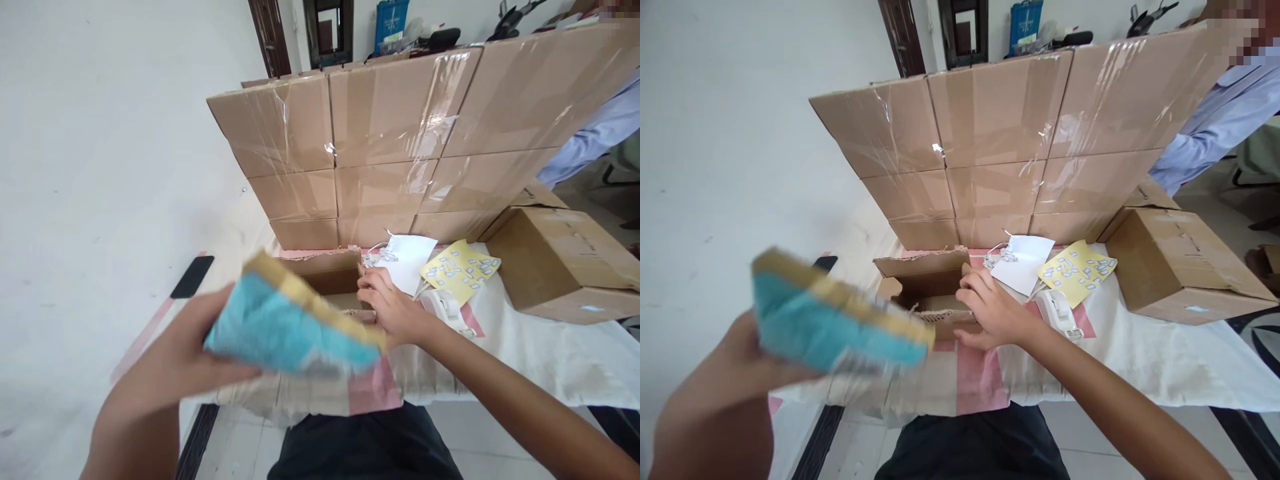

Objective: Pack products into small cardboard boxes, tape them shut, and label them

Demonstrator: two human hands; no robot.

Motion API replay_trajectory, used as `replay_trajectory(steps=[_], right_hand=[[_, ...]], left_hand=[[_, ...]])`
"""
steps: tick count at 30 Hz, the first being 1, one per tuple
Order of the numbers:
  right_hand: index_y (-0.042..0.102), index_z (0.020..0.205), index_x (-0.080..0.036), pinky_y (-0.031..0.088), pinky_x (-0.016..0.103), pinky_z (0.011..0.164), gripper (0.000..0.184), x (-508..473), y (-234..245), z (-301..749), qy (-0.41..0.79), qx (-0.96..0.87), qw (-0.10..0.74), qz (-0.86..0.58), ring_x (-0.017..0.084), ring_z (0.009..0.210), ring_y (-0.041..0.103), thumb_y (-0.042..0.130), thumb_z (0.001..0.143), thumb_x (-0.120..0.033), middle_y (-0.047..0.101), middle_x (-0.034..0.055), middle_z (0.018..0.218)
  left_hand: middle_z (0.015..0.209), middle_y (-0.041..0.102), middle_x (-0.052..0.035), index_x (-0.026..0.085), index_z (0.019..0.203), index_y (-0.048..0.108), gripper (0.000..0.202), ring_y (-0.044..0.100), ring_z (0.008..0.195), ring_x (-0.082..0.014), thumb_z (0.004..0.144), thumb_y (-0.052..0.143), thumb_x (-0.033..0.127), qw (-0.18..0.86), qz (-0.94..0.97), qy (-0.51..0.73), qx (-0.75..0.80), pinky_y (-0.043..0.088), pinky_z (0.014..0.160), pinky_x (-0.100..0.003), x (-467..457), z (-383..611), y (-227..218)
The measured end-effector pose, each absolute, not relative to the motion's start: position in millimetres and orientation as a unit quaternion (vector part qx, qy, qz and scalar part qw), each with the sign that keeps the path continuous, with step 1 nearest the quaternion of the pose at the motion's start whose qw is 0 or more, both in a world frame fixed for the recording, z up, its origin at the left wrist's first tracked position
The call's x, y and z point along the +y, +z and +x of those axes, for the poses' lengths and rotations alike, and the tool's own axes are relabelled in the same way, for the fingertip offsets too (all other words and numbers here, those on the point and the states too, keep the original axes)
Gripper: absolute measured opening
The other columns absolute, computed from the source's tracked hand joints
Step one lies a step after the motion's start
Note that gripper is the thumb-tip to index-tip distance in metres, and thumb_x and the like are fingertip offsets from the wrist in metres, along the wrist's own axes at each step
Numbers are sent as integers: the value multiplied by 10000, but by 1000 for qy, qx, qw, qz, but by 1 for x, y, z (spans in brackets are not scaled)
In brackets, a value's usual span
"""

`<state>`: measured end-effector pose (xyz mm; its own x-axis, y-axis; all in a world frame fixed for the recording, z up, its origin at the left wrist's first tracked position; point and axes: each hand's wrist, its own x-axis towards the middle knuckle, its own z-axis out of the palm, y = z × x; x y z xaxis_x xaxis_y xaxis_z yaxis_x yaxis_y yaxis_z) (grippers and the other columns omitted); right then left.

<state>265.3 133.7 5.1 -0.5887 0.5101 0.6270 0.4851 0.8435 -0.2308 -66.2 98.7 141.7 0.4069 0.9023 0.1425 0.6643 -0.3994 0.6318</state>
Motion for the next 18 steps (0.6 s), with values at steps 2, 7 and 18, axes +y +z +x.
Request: replay_trajectory(steps=[2, 7, 18], right_hand=[[428, 1058, -262, 436, 514, 856, 472, 138, -18, 263, 21, -839, 457, -295, 309, 999, 475, 724, 713, -389, 492, 87, 1039], [281, 1005, -293, 430, 477, 780, 588, 149, -51, 256, 27, -739, 596, -314, 254, 840, 441, 714, 612, -353, 414, 25, 926], [261, 993, -295, 396, 478, 797, 622, 144, -61, 260, 46, -719, 608, -334, 267, 829, 459, 712, 572, -376, 419, 21, 911]], left_hand=[[929, 759, -28, 282, 1186, 681, 599, 711, 790, -263, 683, 829, 573, 261, 791, 244, 497, 589, 630, -345, 130, -62, 144], [1043, 749, 14, 305, 1249, 632, 533, 714, 875, -238, 781, 769, 520, 234, 852, 124, 453, 573, 718, -305, 181, -26, 137], [1181, 742, 15, 386, 1346, 568, 613, 718, 976, -282, 785, 773, 524, 109, 898, 68, 421, 551, 782, -342, 200, -14, 139]])
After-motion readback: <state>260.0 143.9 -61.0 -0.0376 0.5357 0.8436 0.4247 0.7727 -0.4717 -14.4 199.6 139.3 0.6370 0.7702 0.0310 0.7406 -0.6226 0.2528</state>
